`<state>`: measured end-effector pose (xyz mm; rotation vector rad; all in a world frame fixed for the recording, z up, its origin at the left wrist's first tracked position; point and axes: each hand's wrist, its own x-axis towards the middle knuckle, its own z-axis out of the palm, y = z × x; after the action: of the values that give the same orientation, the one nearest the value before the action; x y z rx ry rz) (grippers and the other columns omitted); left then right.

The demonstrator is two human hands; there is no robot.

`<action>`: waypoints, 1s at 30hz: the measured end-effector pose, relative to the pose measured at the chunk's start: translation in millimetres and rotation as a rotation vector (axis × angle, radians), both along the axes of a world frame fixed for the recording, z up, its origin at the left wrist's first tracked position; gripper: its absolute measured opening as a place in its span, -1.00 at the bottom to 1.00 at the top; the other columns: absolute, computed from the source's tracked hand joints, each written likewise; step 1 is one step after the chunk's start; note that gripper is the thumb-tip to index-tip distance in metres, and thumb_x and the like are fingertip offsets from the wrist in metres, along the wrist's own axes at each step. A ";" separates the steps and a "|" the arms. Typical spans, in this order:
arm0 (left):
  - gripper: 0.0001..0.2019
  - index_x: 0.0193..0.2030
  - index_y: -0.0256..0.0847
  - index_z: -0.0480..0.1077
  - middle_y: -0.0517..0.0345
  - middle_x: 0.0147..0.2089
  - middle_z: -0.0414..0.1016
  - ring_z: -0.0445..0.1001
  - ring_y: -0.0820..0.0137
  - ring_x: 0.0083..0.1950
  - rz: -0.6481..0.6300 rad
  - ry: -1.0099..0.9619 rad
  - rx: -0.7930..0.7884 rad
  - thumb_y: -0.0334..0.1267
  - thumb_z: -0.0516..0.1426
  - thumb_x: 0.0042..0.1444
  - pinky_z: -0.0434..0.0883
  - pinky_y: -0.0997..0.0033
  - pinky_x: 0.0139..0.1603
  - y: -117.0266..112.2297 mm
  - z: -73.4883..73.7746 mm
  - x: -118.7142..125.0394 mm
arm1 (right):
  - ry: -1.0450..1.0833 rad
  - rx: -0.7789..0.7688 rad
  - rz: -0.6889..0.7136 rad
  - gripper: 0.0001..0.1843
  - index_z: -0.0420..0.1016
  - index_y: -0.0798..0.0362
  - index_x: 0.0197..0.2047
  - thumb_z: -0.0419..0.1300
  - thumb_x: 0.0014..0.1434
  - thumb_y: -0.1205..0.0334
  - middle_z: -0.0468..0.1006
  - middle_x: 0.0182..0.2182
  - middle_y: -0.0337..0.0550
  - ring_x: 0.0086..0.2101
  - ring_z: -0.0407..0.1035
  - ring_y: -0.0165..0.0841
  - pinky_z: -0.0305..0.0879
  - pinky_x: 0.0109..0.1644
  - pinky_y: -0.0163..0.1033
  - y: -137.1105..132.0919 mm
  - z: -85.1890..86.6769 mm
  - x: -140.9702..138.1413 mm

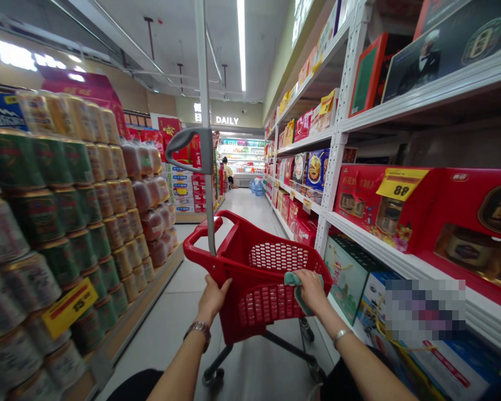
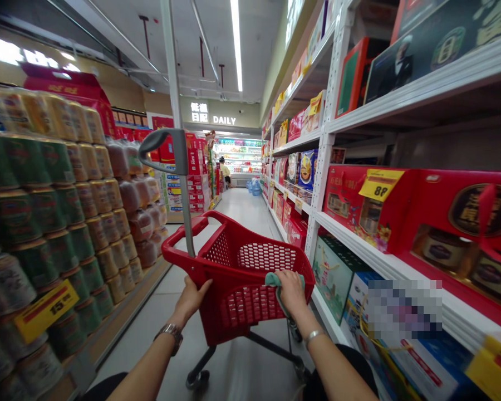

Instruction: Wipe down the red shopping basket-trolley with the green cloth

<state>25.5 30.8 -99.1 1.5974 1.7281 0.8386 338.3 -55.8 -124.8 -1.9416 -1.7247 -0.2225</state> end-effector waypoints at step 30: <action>0.23 0.57 -0.40 -0.38 -0.56 0.62 -0.29 -0.22 -0.17 0.64 0.180 -0.081 0.050 0.28 0.21 0.05 0.05 -0.13 0.54 -11.8 -28.1 27.0 | -0.166 0.137 0.062 -0.40 0.49 -0.12 0.27 0.07 0.27 0.57 0.58 0.01 0.00 -0.12 0.41 -0.20 0.25 -0.02 -0.12 -13.9 -28.8 -129.0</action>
<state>52.5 19.0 -127.2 1.4342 1.8253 1.0261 209.3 -69.7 -153.6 -1.8118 -1.8203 -0.4783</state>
